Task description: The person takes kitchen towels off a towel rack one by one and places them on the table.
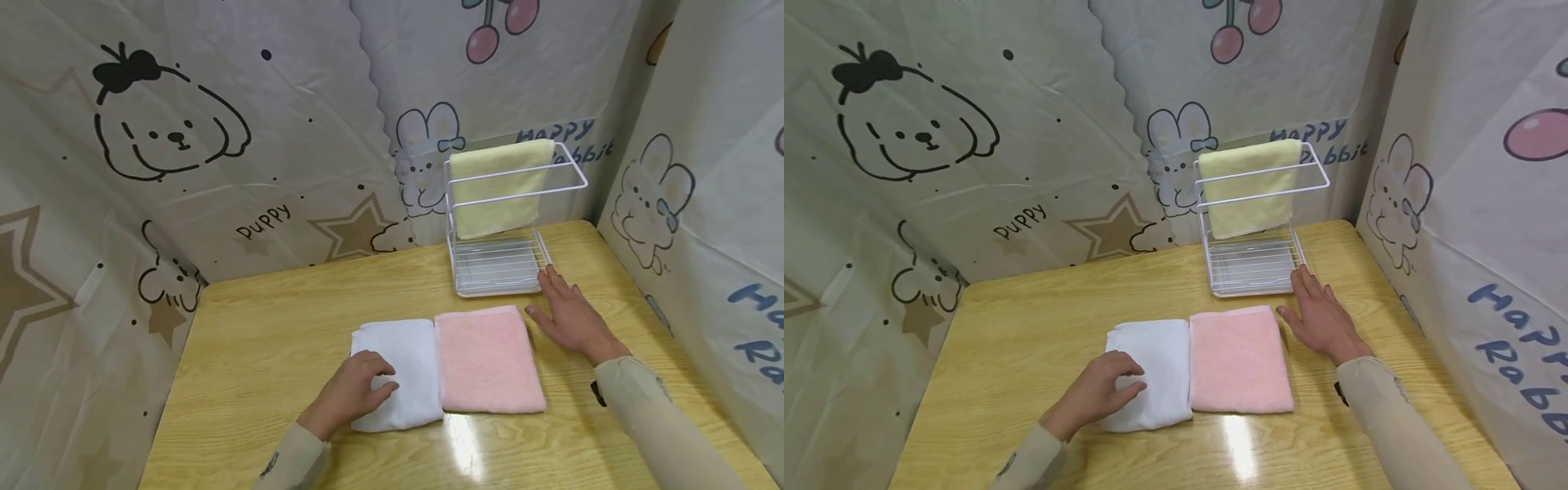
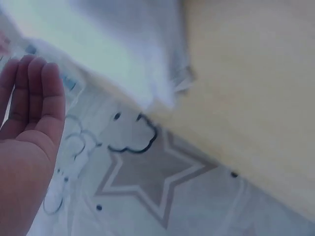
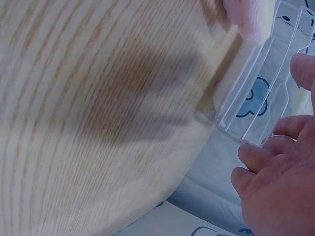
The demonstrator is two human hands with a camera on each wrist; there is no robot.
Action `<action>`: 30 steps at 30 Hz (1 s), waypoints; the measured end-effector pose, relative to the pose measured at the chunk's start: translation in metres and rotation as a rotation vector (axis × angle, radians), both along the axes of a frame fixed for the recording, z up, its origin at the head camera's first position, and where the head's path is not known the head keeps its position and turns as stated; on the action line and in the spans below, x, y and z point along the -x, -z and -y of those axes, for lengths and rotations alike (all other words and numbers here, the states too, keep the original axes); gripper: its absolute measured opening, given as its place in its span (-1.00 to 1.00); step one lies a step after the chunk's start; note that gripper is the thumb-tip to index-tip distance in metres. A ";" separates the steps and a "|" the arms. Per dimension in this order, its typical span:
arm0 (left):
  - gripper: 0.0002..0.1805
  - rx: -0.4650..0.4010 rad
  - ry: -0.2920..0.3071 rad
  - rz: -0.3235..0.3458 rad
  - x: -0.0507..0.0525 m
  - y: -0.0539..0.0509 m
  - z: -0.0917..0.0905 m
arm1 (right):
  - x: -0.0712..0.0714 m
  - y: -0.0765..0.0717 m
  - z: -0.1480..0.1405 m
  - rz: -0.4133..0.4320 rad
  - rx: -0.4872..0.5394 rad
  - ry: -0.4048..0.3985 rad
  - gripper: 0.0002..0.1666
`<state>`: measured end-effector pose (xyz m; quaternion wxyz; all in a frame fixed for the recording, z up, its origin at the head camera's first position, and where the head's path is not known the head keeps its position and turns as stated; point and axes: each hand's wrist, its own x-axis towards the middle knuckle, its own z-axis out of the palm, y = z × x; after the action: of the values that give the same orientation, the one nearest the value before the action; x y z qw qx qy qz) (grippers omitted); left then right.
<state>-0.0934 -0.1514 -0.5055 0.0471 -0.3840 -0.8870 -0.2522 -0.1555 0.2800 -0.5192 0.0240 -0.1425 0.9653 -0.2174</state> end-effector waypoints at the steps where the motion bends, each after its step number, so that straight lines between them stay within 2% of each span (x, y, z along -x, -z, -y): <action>1: -0.85 -0.031 -0.008 -0.006 0.003 -0.004 -0.001 | 0.000 0.000 0.000 0.002 0.000 0.001 -0.06; 4: -0.84 -0.101 -0.025 -0.042 0.013 -0.015 -0.007 | -0.001 0.000 0.000 0.000 -0.002 0.001 -0.06; 8: -0.81 -0.157 -0.030 -0.118 0.030 -0.036 -0.016 | -0.001 0.001 0.000 -0.010 -0.001 -0.003 -0.07; 16: -0.77 -0.198 -0.036 -0.200 0.068 -0.096 -0.048 | 0.000 0.001 -0.001 -0.027 -0.002 0.008 -0.08; 23: -0.77 -0.250 -0.005 -0.323 0.097 -0.147 -0.083 | 0.001 -0.001 0.001 -0.008 0.005 0.010 -0.08; 26: -0.78 -0.265 -0.010 -0.345 0.110 -0.163 -0.096 | 0.000 -0.001 0.002 0.010 0.006 0.009 -0.07; 30: -0.78 -0.262 -0.009 -0.349 0.127 -0.177 -0.114 | -0.001 -0.003 0.000 0.010 0.000 0.019 -0.08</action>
<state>-0.2209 -0.0377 -0.3288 0.2507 -0.4084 -0.8268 -0.2945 -0.1547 0.2796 -0.5164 0.0270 -0.1324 0.9665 -0.2183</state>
